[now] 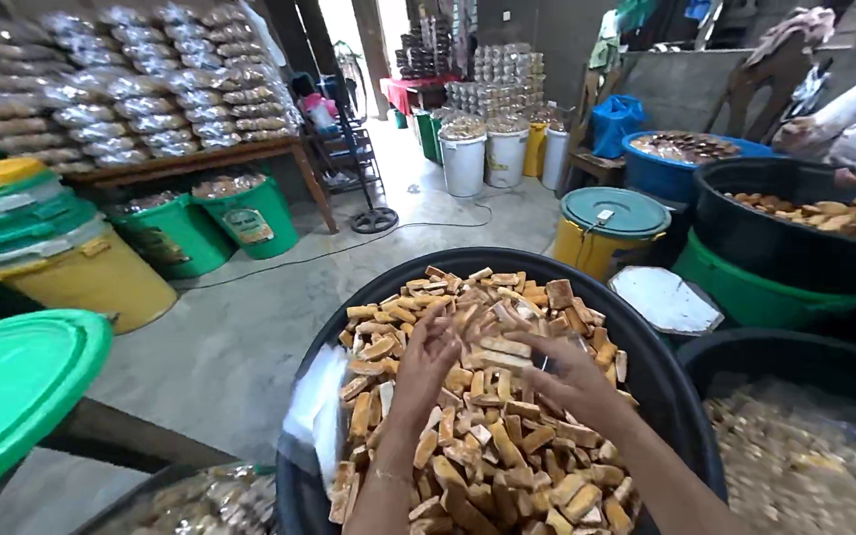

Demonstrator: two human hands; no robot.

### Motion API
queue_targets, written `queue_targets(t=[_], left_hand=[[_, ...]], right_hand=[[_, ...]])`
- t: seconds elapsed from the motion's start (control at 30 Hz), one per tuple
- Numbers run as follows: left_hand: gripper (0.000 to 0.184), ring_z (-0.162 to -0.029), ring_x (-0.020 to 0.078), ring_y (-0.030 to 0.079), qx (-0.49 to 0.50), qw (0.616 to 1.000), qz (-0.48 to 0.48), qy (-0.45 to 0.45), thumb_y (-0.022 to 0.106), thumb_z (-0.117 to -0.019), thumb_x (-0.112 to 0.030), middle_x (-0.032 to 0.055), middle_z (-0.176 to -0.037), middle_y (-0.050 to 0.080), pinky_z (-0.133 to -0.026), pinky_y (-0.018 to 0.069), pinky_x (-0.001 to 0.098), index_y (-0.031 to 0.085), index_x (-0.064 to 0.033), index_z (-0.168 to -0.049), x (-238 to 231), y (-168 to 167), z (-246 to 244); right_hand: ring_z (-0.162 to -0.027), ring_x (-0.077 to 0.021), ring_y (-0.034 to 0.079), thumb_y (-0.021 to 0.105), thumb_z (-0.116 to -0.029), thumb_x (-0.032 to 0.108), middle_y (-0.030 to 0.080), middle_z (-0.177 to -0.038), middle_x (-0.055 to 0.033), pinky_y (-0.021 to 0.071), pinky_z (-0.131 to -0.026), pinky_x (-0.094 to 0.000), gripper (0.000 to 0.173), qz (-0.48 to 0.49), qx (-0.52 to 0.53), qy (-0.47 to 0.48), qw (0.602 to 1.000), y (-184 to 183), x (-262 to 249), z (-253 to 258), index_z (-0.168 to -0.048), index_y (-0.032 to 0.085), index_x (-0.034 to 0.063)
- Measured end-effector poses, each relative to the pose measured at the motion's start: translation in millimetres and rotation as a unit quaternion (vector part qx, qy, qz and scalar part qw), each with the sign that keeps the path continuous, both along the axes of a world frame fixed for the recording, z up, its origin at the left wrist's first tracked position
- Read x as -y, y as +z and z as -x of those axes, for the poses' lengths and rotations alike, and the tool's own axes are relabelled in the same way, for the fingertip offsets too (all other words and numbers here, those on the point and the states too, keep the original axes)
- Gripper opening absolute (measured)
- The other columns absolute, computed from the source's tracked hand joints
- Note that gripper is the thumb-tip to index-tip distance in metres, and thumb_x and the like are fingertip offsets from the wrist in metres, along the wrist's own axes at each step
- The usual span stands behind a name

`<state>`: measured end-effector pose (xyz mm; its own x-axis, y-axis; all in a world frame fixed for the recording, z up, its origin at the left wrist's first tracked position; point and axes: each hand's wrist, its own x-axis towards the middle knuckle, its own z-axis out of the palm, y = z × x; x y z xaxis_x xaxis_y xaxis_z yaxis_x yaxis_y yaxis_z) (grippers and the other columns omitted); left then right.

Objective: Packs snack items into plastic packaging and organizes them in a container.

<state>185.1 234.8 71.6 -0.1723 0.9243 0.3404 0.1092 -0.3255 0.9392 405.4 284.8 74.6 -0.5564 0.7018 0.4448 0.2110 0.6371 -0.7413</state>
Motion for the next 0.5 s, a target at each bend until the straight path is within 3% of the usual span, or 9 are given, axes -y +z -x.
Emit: queue_targets(t=[0.03, 0.07, 0.13, 0.2, 0.27, 0.33, 0.37, 0.43, 0.5], left_hand=[[0.050, -0.108, 0.0105, 0.065, 0.067, 0.996, 0.055, -0.031, 0.050, -0.1028, -0.032, 0.0065, -0.126, 0.065, -0.092, 0.0552, 0.0300, 0.048, 0.0004, -0.141, -1, -2, 5], [0.037, -0.096, 0.0101, 0.069, 0.125, 0.986, 0.093, -0.064, 0.041, -0.1062, -0.028, 0.0030, -0.113, 0.071, -0.084, 0.0582, 0.0299, 0.055, -0.0037, -0.130, 0, -5, 7], [0.033, -0.080, 0.0070, 0.068, 0.174, 0.976, 0.103, -0.076, 0.031, -0.1070, -0.017, -0.0023, -0.092, 0.071, -0.074, 0.0589, 0.0264, 0.063, -0.0079, -0.107, -4, -11, 9], [0.033, -0.069, 0.0052, 0.064, 0.192, 0.977, 0.089, 0.021, 0.030, -0.1100, -0.015, -0.0028, -0.081, 0.065, -0.066, 0.0565, 0.0234, 0.060, -0.0046, -0.105, -9, -16, 16], [0.031, -0.061, 0.0030, 0.057, 0.211, 0.960, 0.076, 0.169, 0.031, -0.1119, -0.018, -0.0045, -0.073, 0.057, -0.061, 0.0533, 0.0211, 0.057, -0.0011, -0.106, -16, -17, 26], [0.030, -0.060, 0.0030, 0.056, 0.259, 0.924, 0.070, 0.274, 0.034, -0.1119, -0.019, -0.0032, -0.073, 0.054, -0.060, 0.0520, 0.0207, 0.056, 0.0011, -0.109, -17, -18, 39], [0.030, -0.060, 0.0036, 0.056, 0.287, 0.906, 0.070, 0.304, 0.034, -0.1122, -0.020, -0.0020, -0.074, 0.054, -0.059, 0.0518, 0.0210, 0.055, 0.0012, -0.110, -16, -19, 45], [0.031, -0.060, 0.0033, 0.055, 0.326, 0.883, 0.072, 0.330, 0.034, -0.1124, -0.021, -0.0011, -0.076, 0.053, -0.058, 0.0507, 0.0199, 0.054, 0.0011, -0.111, -14, -18, 49], [0.030, -0.060, 0.0026, 0.056, 0.323, 0.884, 0.074, 0.331, 0.034, -0.1124, -0.021, -0.0005, -0.076, 0.054, -0.058, 0.0509, 0.0189, 0.054, 0.0014, -0.110, -13, -13, 48]], right_hand=[[-0.098, -0.0180, 0.070, 0.063, -0.0975, 0.020, 0.072, -0.115, -0.0150, 0.0579, -0.090, -0.0370, 0.040, -0.009, 0.025, 0.018, 0.999, 6, 3, 6, -0.133, 0.066, 0.0021], [-0.102, -0.0248, 0.071, 0.066, -0.0971, 0.019, 0.072, -0.116, -0.0183, 0.0568, -0.093, -0.0433, 0.039, -0.015, 0.076, 0.044, 0.996, 16, 7, 14, -0.132, 0.066, 0.0010], [-0.107, -0.0349, 0.069, 0.065, -0.0993, 0.017, 0.069, -0.123, -0.0223, 0.0534, -0.097, -0.0522, 0.042, -0.033, 0.183, 0.119, 0.975, 33, 9, 33, -0.138, 0.063, 0.0025], [-0.108, -0.0350, 0.069, 0.062, -0.1010, 0.013, 0.067, -0.126, -0.0235, 0.0539, -0.097, -0.0496, 0.040, -0.047, 0.214, 0.200, 0.955, 38, 5, 49, -0.139, 0.062, 0.0021], [-0.095, -0.0269, 0.070, 0.059, -0.1007, 0.007, 0.070, -0.113, -0.0213, 0.0574, -0.088, -0.0411, 0.028, -0.047, 0.134, 0.247, 0.959, 29, -15, 64, -0.125, 0.069, -0.0019], [-0.089, -0.0209, 0.068, 0.049, -0.1009, 0.002, 0.069, -0.107, -0.0206, 0.0576, -0.082, -0.0355, 0.026, -0.013, 0.068, 0.191, 0.979, 20, -49, 79, -0.113, 0.068, -0.0093], [-0.097, -0.0237, 0.068, 0.045, -0.1017, 0.001, 0.068, -0.113, -0.0215, 0.0563, -0.089, -0.0374, 0.028, -0.006, 0.094, 0.130, 0.987, 14, -71, 87, -0.118, 0.065, -0.0094], [-0.132, -0.0322, 0.057, 0.043, -0.1013, -0.003, 0.057, -0.143, -0.0224, 0.0439, -0.112, -0.0453, 0.043, -0.003, 0.250, 0.048, 0.967, -2, -117, 101, -0.143, 0.054, -0.0011], [-0.144, -0.0387, 0.044, 0.048, -0.0990, -0.005, 0.048, -0.153, -0.0230, 0.0347, -0.119, -0.0542, 0.052, -0.005, 0.368, 0.023, 0.930, -28, -148, 111, -0.150, 0.050, 0.0056]])
